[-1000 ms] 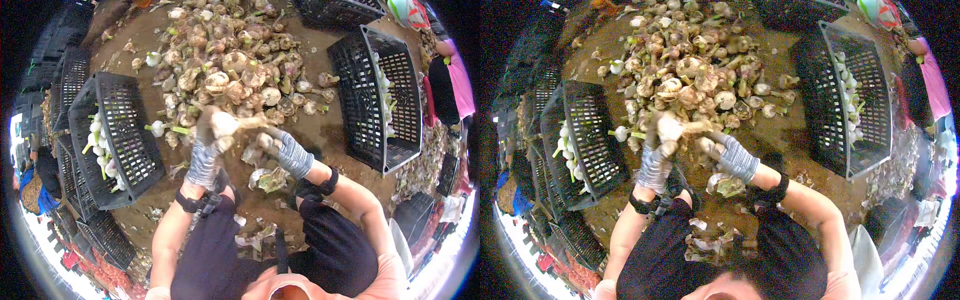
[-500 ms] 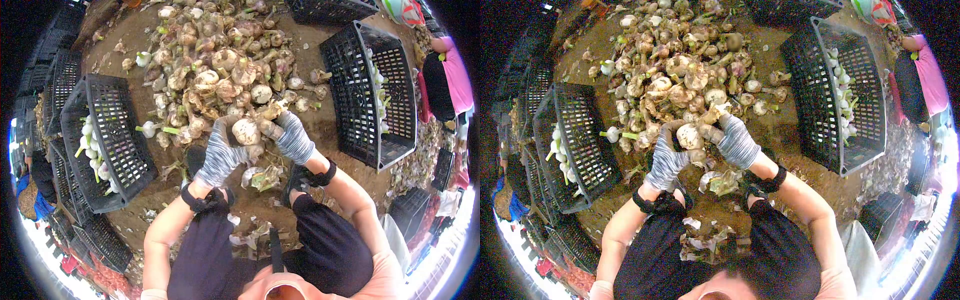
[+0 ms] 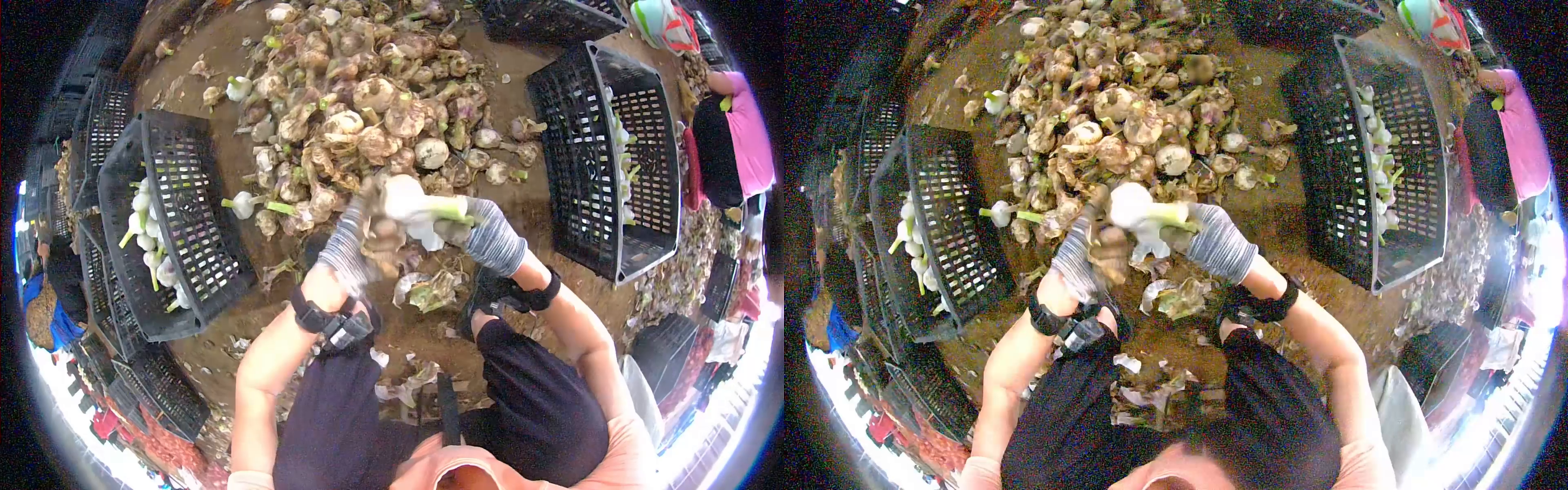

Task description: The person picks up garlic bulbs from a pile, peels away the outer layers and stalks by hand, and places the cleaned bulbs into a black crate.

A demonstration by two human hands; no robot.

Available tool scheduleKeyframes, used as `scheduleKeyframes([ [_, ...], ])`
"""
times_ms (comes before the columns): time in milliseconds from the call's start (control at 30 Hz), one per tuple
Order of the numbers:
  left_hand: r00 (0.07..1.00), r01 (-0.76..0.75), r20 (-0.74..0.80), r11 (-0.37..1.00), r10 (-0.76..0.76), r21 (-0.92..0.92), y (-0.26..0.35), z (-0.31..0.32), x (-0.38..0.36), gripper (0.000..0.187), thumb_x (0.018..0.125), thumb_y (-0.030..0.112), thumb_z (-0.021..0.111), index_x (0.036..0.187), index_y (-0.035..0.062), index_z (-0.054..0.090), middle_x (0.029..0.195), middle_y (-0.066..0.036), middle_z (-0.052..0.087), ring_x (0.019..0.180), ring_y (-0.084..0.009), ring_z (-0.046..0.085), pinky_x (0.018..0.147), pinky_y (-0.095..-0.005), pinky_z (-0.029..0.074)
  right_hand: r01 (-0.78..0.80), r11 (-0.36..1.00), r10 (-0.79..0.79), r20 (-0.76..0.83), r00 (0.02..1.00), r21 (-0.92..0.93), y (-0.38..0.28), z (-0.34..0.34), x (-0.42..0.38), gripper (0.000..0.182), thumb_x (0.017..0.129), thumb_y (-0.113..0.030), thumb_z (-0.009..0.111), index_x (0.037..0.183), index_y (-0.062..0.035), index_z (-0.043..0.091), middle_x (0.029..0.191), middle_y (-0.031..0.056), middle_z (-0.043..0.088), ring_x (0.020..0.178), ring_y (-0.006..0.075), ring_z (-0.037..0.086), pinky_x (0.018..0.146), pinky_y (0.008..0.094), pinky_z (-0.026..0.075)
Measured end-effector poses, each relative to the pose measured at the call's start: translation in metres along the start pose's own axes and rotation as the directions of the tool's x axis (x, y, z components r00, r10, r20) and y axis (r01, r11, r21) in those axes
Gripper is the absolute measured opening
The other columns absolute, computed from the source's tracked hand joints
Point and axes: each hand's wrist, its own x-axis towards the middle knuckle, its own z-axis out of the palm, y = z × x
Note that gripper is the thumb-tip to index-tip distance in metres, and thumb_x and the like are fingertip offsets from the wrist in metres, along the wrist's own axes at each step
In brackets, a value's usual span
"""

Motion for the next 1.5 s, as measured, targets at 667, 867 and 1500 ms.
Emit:
scheduleKeyframes([
  [667,0.718,-0.661,0.389,0.390,0.578,0.642,-0.007,0.018,-0.009,0.023,0.079,0.022,0.068,0.091,0.0042,0.062,0.082,-0.003,0.064,0.077,-0.0106,0.057,0.072,-0.0265,0.046,0.084,0.995,-0.061,-0.333,0.941,0.054,-0.007,0.000,0.009,0.020,0.088,-0.012,0.049,0.101,0.0011,0.057,0.082,0.0067,0.061,0.072,0.0110,0.053,0.066,0.0267,0.046],
  [867,0.689,-0.704,0.508,0.643,0.516,0.302,-0.007,0.014,-0.009,0.029,0.082,0.026,0.065,0.100,0.0044,0.058,0.091,-0.003,0.061,0.084,-0.0111,0.057,0.073,-0.0266,0.047,0.081,0.994,-0.085,0.061,0.995,0.074,0.080,0.020,0.020,0.018,0.087,-0.011,0.049,0.099,-0.0042,0.059,0.098,0.0090,0.061,0.099,0.0206,0.054,0.081,0.0318,0.045],
  [1500,0.943,-0.325,0.014,0.932,0.331,-0.163,-0.012,-0.010,0.018,0.020,0.083,0.022,0.063,0.098,0.0088,0.059,0.087,-0.002,0.064,0.078,-0.0145,0.062,0.067,-0.0279,0.055,-0.118,0.938,0.138,-0.039,0.990,0.327,-0.020,0.001,0.009,0.027,0.079,-0.017,0.063,0.098,-0.0015,0.053,0.087,0.0097,0.060,0.079,0.0188,0.058,0.070,0.0307,0.050],
])
